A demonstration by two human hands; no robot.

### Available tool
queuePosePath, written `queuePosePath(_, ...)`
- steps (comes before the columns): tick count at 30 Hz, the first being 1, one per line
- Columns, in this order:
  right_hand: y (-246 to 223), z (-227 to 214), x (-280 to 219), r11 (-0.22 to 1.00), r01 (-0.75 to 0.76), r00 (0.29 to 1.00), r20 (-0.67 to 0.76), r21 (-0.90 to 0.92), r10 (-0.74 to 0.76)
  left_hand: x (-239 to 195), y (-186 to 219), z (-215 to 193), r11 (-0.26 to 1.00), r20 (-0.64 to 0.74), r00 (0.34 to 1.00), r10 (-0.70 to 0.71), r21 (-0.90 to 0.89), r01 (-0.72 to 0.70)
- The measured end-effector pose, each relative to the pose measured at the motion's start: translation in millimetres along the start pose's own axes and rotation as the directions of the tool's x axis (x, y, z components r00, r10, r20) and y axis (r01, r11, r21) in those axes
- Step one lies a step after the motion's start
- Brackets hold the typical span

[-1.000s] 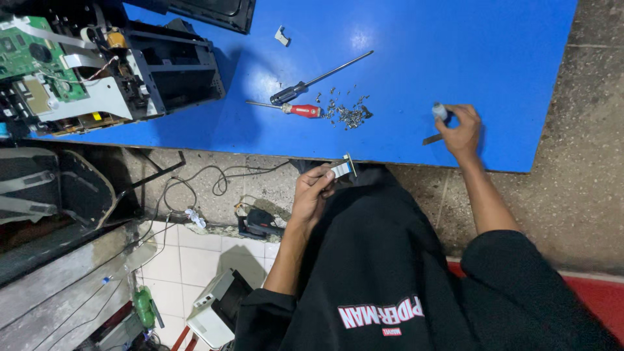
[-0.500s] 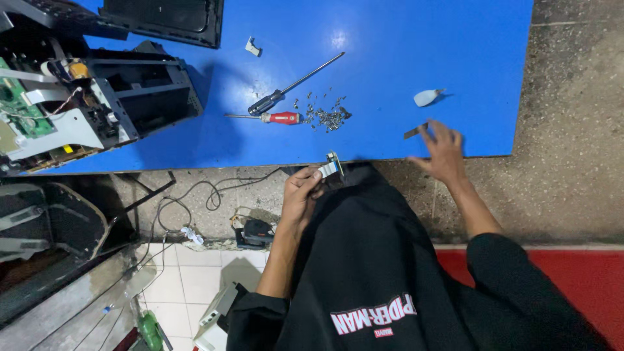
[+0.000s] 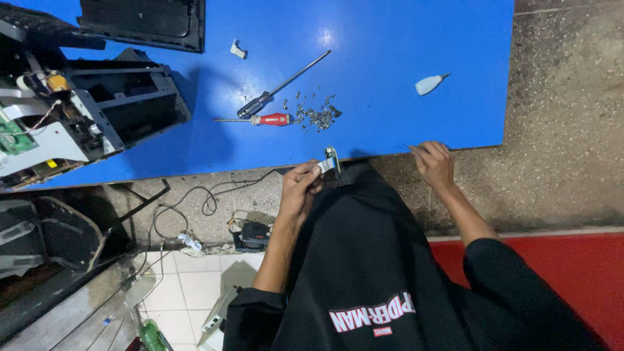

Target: The person disassembles a printer on a blue workbench, removes a small circuit board, applies adhesive to a white plastic piece, and reattaches it to the board. They then reinstall the board into the printer chassis and secure it with screws using a screwdriver.

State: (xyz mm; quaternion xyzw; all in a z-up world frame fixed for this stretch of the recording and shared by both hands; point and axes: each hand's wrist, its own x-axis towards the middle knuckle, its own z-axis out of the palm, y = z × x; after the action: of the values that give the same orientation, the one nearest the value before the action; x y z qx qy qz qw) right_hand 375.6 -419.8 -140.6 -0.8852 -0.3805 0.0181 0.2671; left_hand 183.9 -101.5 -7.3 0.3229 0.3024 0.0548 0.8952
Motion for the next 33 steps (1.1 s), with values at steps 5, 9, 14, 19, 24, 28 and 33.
queuePosePath(5, -4.4, 31.7, 46.1, 0.758, -0.384, 0.903, 0.041, 0.527, 0.429, 2.0, -3.1, -5.5, 1.0, 0.008, 1.0, -0.005, 0.01, 0.005)
queuePosePath(9, 14.7, 70.8, 93.0, 0.448, -0.425, 0.831, 0.143, 0.786, 0.537, 5.5, -7.4, -9.1, 1.0, -0.001, 1.0, -0.001, -0.026, 0.001)
queuePosePath(14, 26.0, 91.1, 117.4, 0.423, -0.435, 0.817, 0.151, 0.795, 0.556, 4.9, -9.5, -15.2, 0.999, -0.021, 1.0, -0.001, -0.037, 0.0)
queuePosePath(19, 13.0, 74.4, 123.0, 0.551, -0.448, 0.839, 0.119, 0.704, 0.53, 3.3, -9.9, -20.6, 0.999, -0.02, 1.0, 0.003, -0.047, -0.004)
queuePosePath(24, -24.0, 29.6, 121.7, 0.853, -0.152, 0.952, -0.157, 0.499, 0.262, 7.7, -4.2, -19.0, 0.998, 0.003, 1.0, 0.028, -0.059, -0.028)
queuePosePath(28, -44.0, 15.1, 123.9, 0.979, 0.203, 0.953, -0.224, -0.025, -0.203, 8.6, -2.4, -19.4, 0.999, 0.02, 1.0, 0.02, -0.043, -0.019)
queuePosePath(33, -51.3, 26.7, 125.7, 0.936, 0.323, 0.934, -0.115, -0.137, -0.339, 8.5, -0.5, -20.0, 1.0, 0.012, 1.0, 0.0, -0.013, 0.001)
